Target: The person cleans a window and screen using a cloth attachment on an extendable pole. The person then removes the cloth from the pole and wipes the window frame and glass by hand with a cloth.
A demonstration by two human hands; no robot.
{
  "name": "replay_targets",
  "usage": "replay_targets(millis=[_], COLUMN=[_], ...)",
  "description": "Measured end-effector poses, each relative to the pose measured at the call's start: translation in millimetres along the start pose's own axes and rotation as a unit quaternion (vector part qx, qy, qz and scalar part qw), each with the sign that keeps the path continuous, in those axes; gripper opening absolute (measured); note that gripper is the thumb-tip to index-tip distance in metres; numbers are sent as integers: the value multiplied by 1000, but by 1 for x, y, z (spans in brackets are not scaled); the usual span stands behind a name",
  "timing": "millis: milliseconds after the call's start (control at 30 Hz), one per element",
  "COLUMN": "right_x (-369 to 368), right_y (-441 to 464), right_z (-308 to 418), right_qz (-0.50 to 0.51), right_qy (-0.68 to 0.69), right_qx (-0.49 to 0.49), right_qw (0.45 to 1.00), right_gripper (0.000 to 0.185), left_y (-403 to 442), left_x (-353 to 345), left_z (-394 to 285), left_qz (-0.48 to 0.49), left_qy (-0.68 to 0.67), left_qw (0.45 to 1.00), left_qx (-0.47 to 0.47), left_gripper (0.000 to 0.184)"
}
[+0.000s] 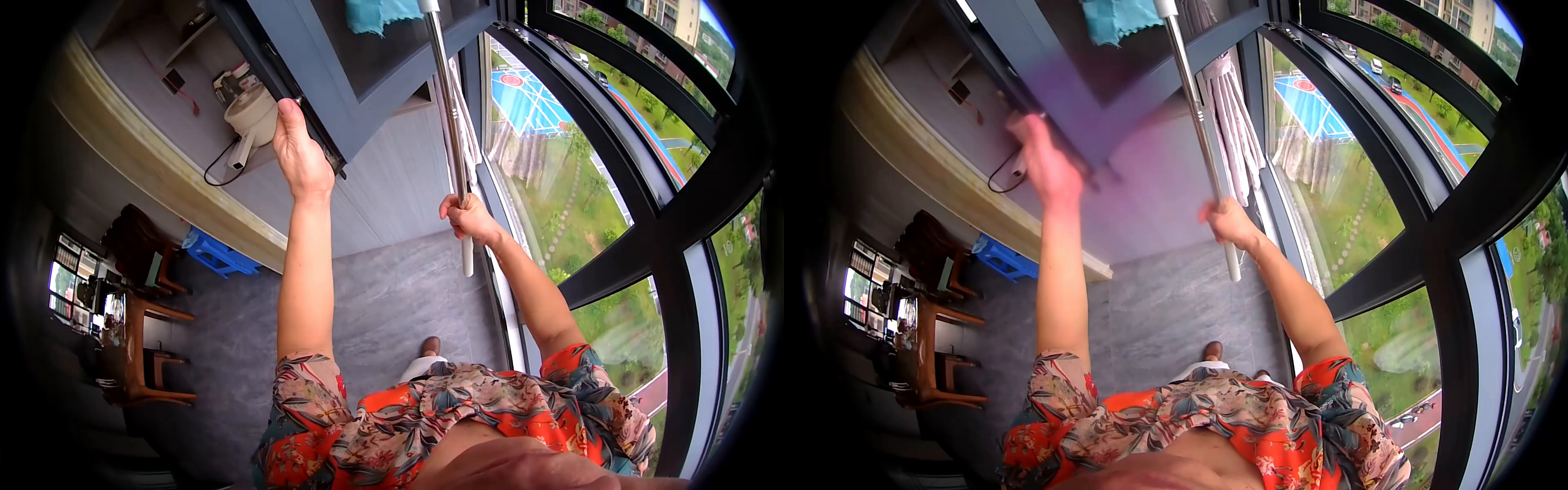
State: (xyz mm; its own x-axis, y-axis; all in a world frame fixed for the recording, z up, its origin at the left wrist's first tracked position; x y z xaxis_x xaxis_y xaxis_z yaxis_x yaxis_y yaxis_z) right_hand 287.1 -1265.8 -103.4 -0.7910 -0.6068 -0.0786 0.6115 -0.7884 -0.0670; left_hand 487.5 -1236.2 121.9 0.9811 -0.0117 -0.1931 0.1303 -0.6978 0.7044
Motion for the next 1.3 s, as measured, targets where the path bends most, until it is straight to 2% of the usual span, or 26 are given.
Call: replay_targets(millis=[100,233,433,533,633,667,800,1000,1100,1200,1300], right_x=[10,-7,-43,-39,-46,-49,-49,-79,-109,-115,-112], right_y=[-4,-11,-6,12,12,9,-7,-26,-43,-43,-24], right_z=[-28,-44,28,63,74,80,90,60,58,61,69], right_qz=[-28,-20,105,202,238,350,435,523,561,549,517], right_qy=[16,187,352,459,470,499,546,558,560,574,570], right_qx=[-43,-84,-30,38,61,115,174,172,208,201,200], right_qw=[999,978,930,864,848,784,695,621,574,574,606], right_gripper=[13,9,12,15,22,27,29,17,18,16,15], left_y=[1,0,-2,-3,-3,-3,-4,-3,-3,-3,-6], left_x=[4,4,-5,-4,-7,-7,-4,-2,-4,-1,-4], left_z=[3,5,0,-3,-6,-6,-6,-2,0,3,-4], left_qz=[6,-17,-15,-21,-20,-18,-21,-35,-39,-24,5], left_qy=[-7,-3,25,34,42,46,37,22,2,23,32], left_qw=[1000,1000,999,999,999,999,999,999,999,999,999], left_qx=[12,13,-17,-17,-19,-20,-18,-32,-37,-24,-15], left_gripper=[55,51,56,55,53,52,49,47,48,48,48])
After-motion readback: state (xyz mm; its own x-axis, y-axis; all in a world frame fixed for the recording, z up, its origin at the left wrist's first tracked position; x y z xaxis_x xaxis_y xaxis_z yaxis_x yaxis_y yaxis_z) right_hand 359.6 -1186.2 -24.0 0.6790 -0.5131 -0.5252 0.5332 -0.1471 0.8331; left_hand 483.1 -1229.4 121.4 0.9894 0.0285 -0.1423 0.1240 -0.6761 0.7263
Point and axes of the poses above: each hand's wrist, its own y-axis towards the middle knuckle, its own x-axis out of the back of the hand, z = x × y, the point moved 3 cm from there along y, towards the middle knuckle, and after that the axes turned 12 degrees about z, right-handed, at the moved point
